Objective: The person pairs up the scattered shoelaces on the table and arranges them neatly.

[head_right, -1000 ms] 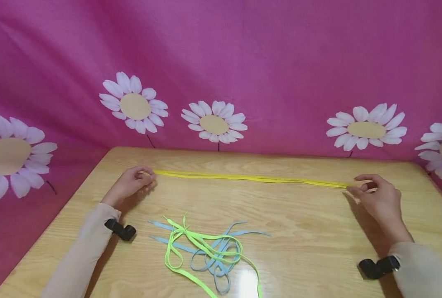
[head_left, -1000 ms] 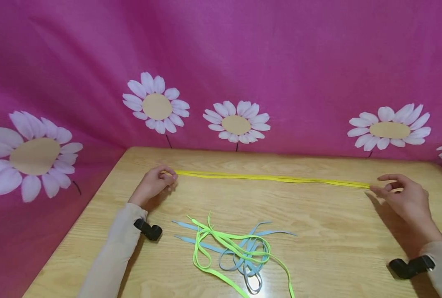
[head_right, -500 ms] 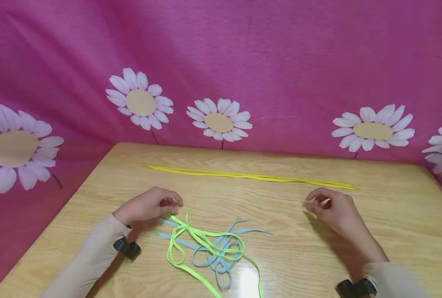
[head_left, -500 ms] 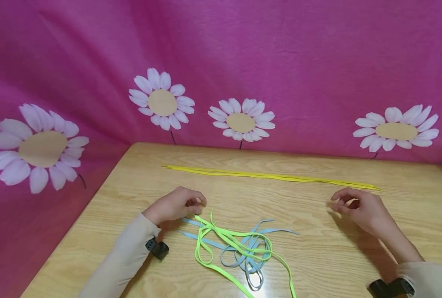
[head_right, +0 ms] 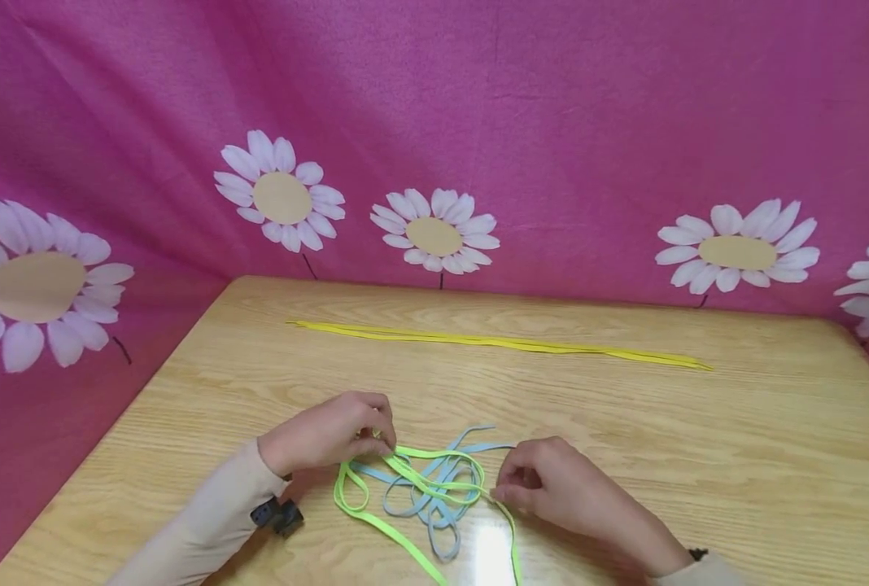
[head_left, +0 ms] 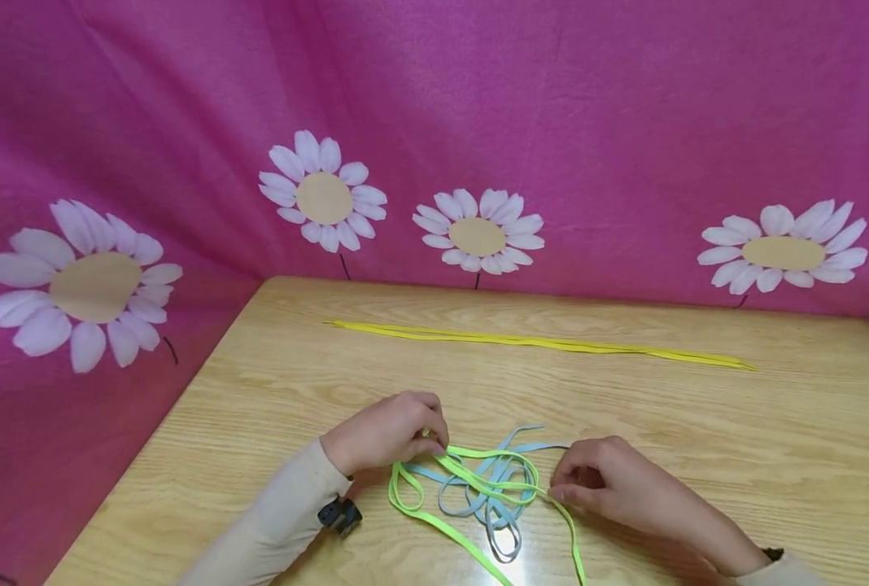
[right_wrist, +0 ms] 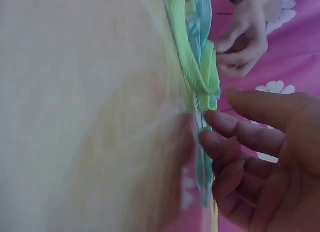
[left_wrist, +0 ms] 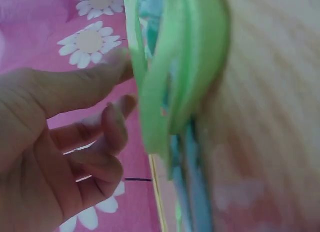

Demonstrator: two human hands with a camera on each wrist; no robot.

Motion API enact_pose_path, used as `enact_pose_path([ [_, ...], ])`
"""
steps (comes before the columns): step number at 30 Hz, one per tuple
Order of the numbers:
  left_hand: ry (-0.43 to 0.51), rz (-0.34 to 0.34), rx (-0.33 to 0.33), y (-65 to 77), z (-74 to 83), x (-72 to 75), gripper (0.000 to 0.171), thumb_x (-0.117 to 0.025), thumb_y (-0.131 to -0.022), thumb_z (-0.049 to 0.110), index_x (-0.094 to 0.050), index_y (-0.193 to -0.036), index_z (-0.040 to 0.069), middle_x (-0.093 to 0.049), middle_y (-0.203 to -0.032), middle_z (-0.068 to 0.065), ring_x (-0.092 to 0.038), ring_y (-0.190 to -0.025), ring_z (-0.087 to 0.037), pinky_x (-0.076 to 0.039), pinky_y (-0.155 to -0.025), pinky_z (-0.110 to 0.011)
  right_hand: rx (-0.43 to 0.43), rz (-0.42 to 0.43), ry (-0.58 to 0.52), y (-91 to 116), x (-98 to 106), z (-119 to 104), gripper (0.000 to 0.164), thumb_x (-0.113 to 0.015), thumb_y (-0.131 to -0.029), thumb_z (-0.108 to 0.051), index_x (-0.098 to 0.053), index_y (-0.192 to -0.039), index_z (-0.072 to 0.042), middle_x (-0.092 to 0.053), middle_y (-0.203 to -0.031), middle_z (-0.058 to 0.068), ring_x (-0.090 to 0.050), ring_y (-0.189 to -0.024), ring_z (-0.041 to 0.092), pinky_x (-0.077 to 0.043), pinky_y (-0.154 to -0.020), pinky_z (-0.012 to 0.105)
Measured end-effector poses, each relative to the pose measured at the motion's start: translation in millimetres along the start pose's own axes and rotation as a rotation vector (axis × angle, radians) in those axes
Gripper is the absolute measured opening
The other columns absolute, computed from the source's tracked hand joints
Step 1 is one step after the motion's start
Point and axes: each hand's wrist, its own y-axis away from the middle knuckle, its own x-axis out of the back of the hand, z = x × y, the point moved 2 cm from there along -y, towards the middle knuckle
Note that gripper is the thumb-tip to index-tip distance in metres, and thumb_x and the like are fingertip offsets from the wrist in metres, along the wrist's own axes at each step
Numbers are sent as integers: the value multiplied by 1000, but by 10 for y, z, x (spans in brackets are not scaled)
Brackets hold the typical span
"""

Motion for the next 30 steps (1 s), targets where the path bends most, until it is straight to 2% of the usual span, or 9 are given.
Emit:
enact_pose_path([
  [3,1,-37,4,3,-23,-40,1,-75,-84,13,-74,-84,14,-58,-83,7,-51,-72,-5,-44,-66,-17,16,-39,-28,-1,-74,-7,9,-73,-87,-21,-66,-82,-23,-54,-73,-17,-45,-63,-5,-42,-52,18],
  [8,16,-77,5,12,-43,-58,12,-78,-81,11,-68,-76,15,-53,-76,8,-49,-68,-5,-43,-62,-17,44,-54,-50,0,-112,25,15,-73,-87,-17,-62,-80,-24,-50,-73,-18,-45,-63,-5,-42,-52,18],
  [14,29,-112,-3,15,-46,-28,19,-77,-80,5,-62,-74,15,-54,-75,7,-49,-65,-3,-43,-61,-17,53,-70,-60,16,-91,49,17,-72,-86,-10,-63,-83,-24,-50,-75,-17,-46,-65,-5,-43,-53,18],
  [20,83,-181,30,34,-22,9,22,-73,-81,3,-57,-74,17,-52,-70,11,-46,-63,-2,-40,-59,-18,42,-80,-76,24,-89,72,17,-72,-87,-9,-62,-85,-22,-50,-75,-17,-45,-64,-5,-43,-52,18],
  [30,90,-200,67,28,-9,9,21,-69,-84,5,-54,-77,17,-50,-70,11,-45,-63,-2,-40,-59,-18,12,-85,-105,30,-90,97,13,-72,-87,-11,-62,-86,-19,-50,-73,-16,-44,-63,-5,-42,-52,18],
])
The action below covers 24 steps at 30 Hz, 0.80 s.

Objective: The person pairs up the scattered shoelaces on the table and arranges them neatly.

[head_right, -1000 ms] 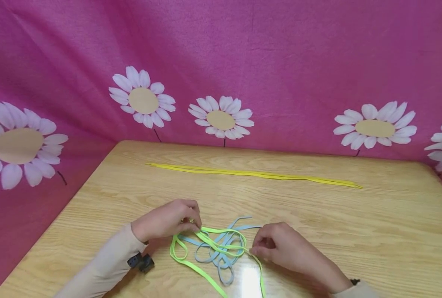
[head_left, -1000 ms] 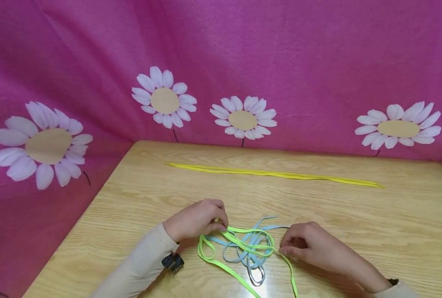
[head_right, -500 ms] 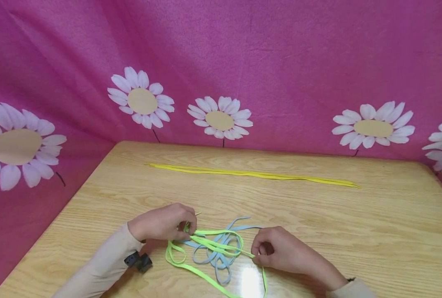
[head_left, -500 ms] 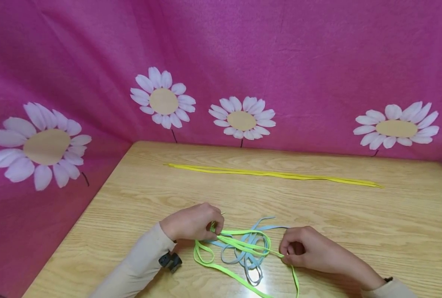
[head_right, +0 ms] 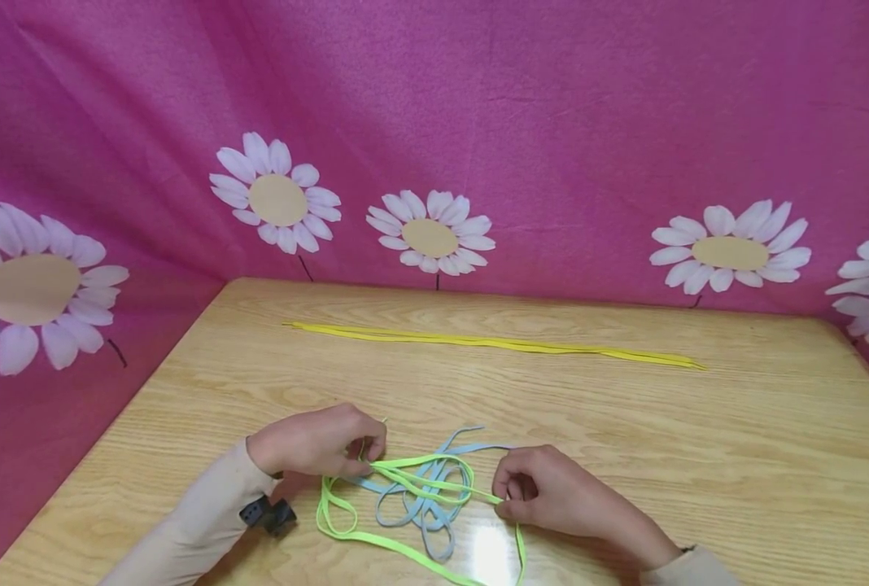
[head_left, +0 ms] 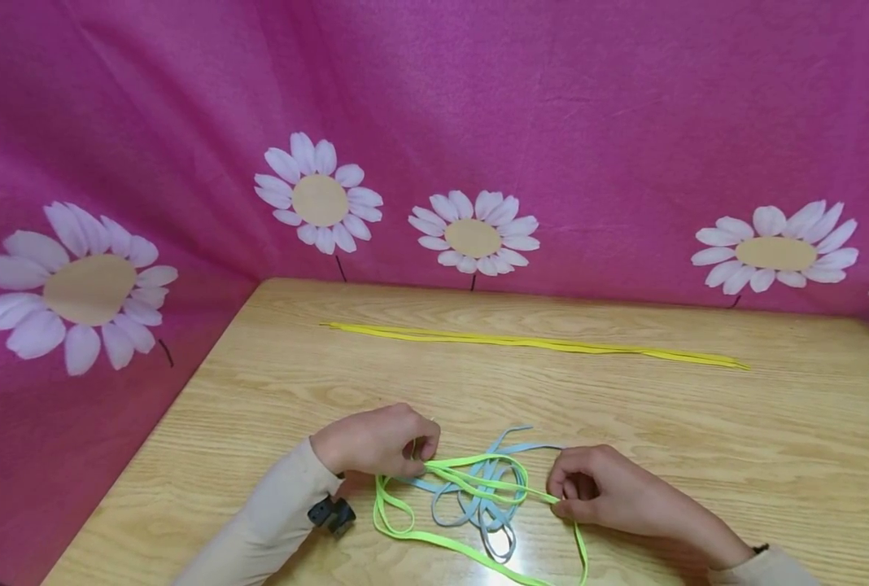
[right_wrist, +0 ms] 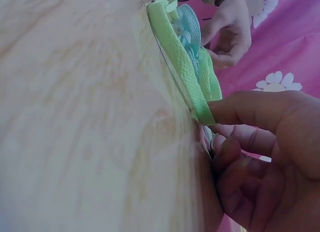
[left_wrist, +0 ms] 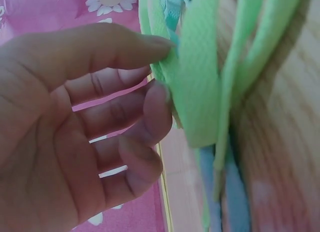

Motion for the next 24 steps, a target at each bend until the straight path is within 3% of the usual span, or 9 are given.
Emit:
enact_pose_path([
  [9,12,61,-38,46,5,45,23,-71,-82,4,-54,-75,18,-53,-73,8,-48,-65,-4,-40,-60,-19,-23,3,-12,-13,-2,-1,13,-72,-87,-16,-60,-85,-21,-49,-72,-17,-43,-62,-5,-41,-51,18],
  [14,23,4,-72,104,71,80,20,-77,-83,11,-59,-75,19,-54,-72,15,-49,-66,0,-43,-62,-17,-39,13,-56,-5,19,-7,14,-72,-87,-15,-59,-85,-19,-49,-72,-16,-44,-62,-4,-41,-51,19],
  [20,48,-18,-132,182,149,158,21,-71,-84,2,-56,-77,14,-50,-69,13,-45,-63,2,-40,-60,-15,-26,189,40,8,150,-10,26,-70,-81,4,-59,-88,-19,-53,-72,-14,-44,-60,-2,-39,-48,20],
  [24,64,-10,-72,239,146,218,23,-69,-82,-1,-53,-77,14,-47,-69,11,-44,-64,-1,-39,-60,-17,-5,300,124,41,287,10,29,-72,-79,6,-61,-90,-18,-55,-71,-12,-42,-56,-2,-37,-45,20],
])
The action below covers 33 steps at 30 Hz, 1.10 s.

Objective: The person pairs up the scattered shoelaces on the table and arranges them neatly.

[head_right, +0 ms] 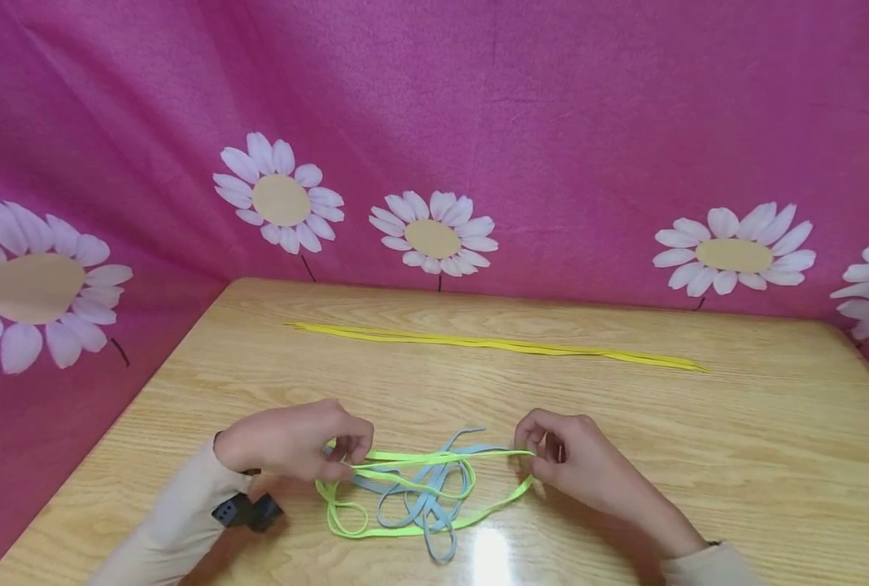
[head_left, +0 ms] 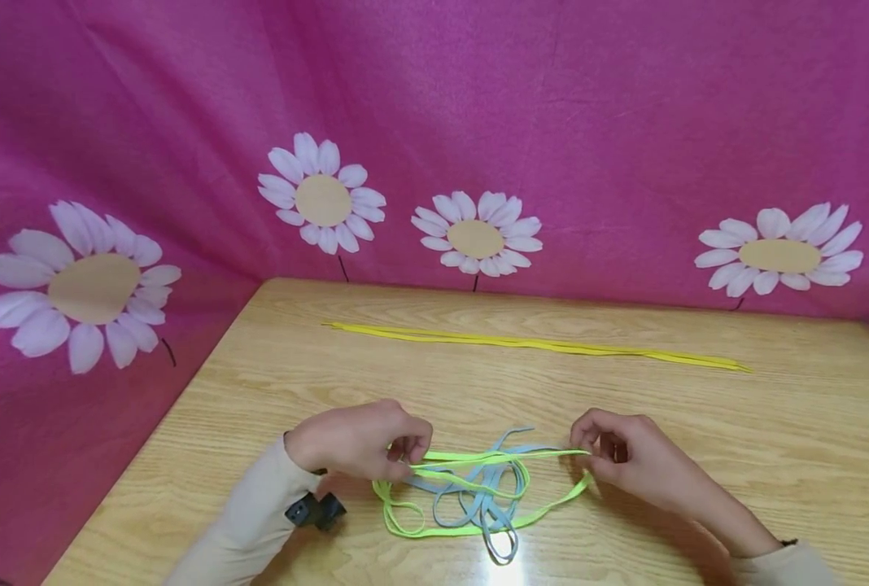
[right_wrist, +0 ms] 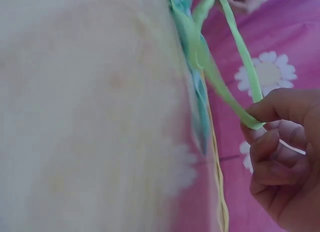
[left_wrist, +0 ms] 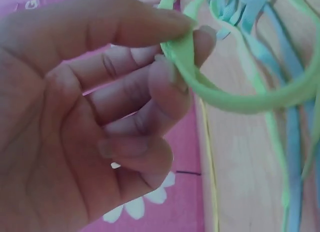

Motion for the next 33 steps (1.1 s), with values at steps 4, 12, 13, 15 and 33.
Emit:
enact_pose_path([
  [4,9,52,57,73,-17,66,27,-76,-79,1,-53,-75,14,-48,-69,12,-46,-65,-2,-41,-60,-19,20,41,69,9,146,75,30,-73,-78,7,-62,-90,-18,-59,-73,-11,-42,-54,-2,-37,-44,20],
  [12,-9,131,46,194,-57,171,32,-79,-75,-2,-52,-70,15,-44,-66,12,-44,-63,-2,-39,-60,-20,-54,92,181,73,507,165,35,-68,-74,12,-63,-91,-18,-59,-72,-9,-46,-55,1,-38,-45,21],
  [13,-16,138,40,205,-60,180,32,-79,-75,-1,-52,-70,15,-44,-66,12,-44,-64,-2,-40,-61,-20,-71,99,182,82,548,172,34,-68,-75,12,-64,-91,-18,-59,-73,-8,-47,-55,2,-38,-45,22],
  [15,-29,149,40,227,-64,201,32,-80,-76,1,-52,-71,15,-44,-66,12,-44,-64,-3,-41,-61,-20,-105,106,201,97,619,188,32,-70,-77,9,-64,-91,-19,-59,-73,-8,-48,-55,3,-39,-46,22],
  [33,-86,199,95,378,-148,358,9,-64,-90,2,-68,-93,10,-63,-82,5,-50,-67,-5,-47,-63,-23,-212,-12,319,326,1143,419,16,-69,-84,2,-68,-86,-14,-60,-69,-14,-47,-60,-1,-37,-50,23],
])
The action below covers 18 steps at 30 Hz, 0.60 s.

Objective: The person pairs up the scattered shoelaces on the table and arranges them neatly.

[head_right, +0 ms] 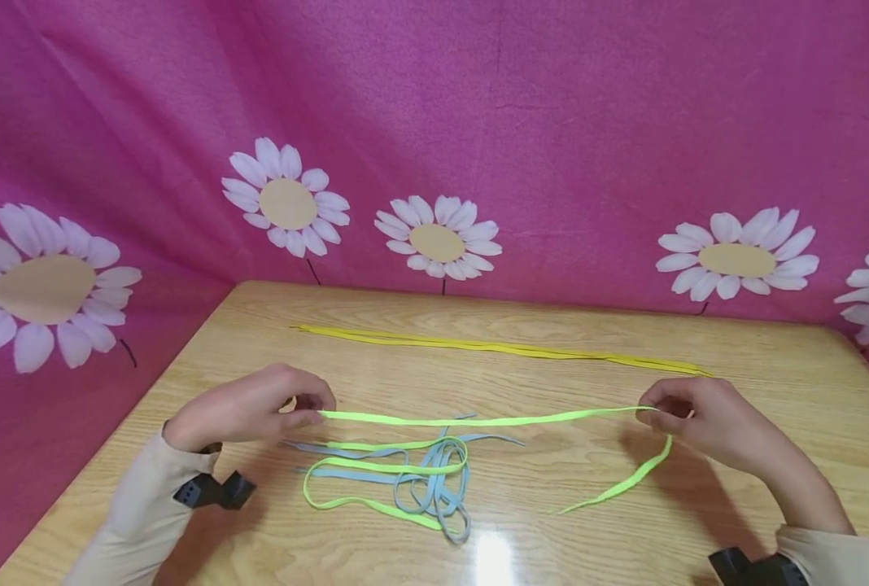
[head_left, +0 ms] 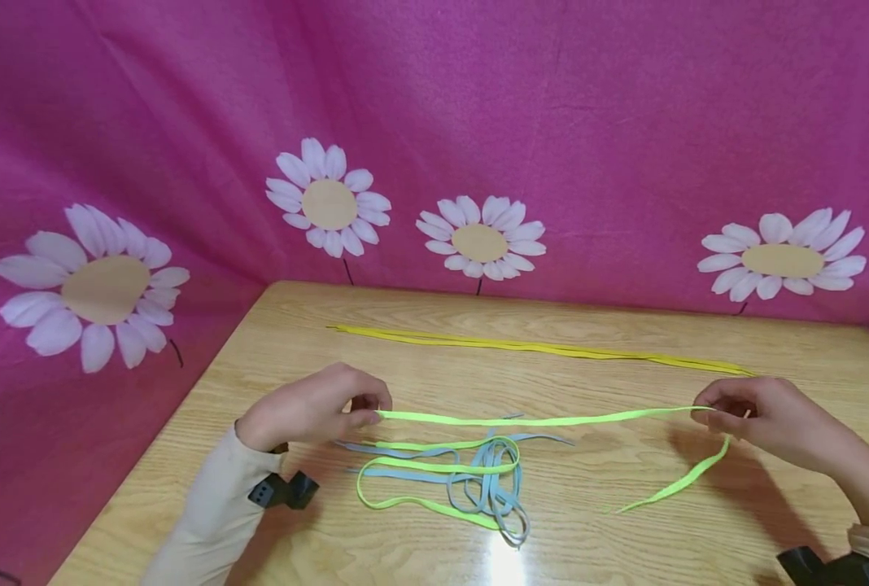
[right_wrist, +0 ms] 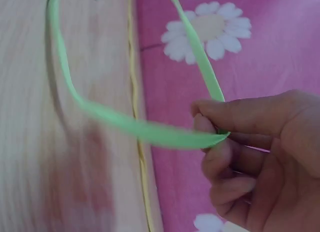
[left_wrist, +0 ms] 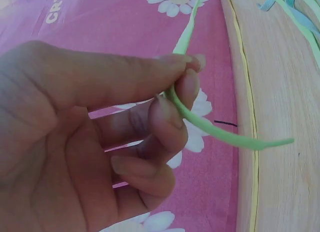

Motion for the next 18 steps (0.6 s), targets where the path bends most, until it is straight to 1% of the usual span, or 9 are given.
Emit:
enact_pose_path([
  [3,0,9,3,14,-52,21,7,-66,-91,5,-68,-90,12,-63,-82,5,-50,-69,-4,-47,-65,-24,8,-89,-11,38,60,76,13,-66,-88,-1,-69,-86,-14,-60,-70,-15,-46,-61,-2,-37,-51,23],
  [6,38,-5,29,20,-123,30,6,-64,-92,7,-68,-89,11,-64,-81,3,-49,-65,-4,-46,-63,-24,34,-176,-50,75,84,148,14,-64,-91,-2,-69,-85,-14,-59,-70,-14,-46,-62,-1,-36,-51,23],
  [8,69,-13,54,21,-181,29,8,-63,-93,7,-68,-88,10,-62,-79,2,-47,-62,-4,-45,-61,-24,33,-234,-86,97,85,190,16,-62,-92,-2,-68,-83,-14,-54,-68,-14,-44,-61,0,-34,-50,24],
  [9,74,-15,55,21,-208,28,8,-62,-93,7,-68,-88,9,-62,-79,2,-47,-62,-4,-45,-61,-24,25,-265,-108,107,80,208,16,-61,-92,-2,-67,-83,-13,-51,-67,-14,-43,-61,0,-33,-50,24],
  [12,84,-17,68,25,-288,29,9,-62,-93,6,-68,-87,8,-61,-79,1,-46,-64,-5,-44,-63,-24,19,-337,-169,122,67,249,19,-57,-94,-1,-64,-80,-12,-41,-62,-10,-37,-58,0,-30,-48,25],
  [15,73,-7,71,37,-367,38,9,-61,-93,5,-67,-87,8,-59,-78,3,-45,-66,-6,-44,-63,-24,11,-383,-206,130,66,280,20,-55,-96,-1,-62,-80,-10,-35,-61,-4,-33,-57,1,-28,-48,26],
  [16,75,-8,83,43,-393,41,9,-61,-93,5,-67,-87,7,-58,-78,3,-46,-65,-6,-43,-63,-24,8,-391,-209,134,72,292,20,-54,-96,-1,-62,-80,-9,-33,-61,-3,-31,-57,1,-28,-48,27],
  [18,72,-5,114,57,-451,47,9,-61,-93,3,-67,-88,7,-57,-78,3,-46,-64,-7,-43,-62,-25,-13,-406,-211,143,90,318,21,-52,-98,-2,-62,-81,-8,-32,-62,-5,-31,-57,2,-28,-49,27],
])
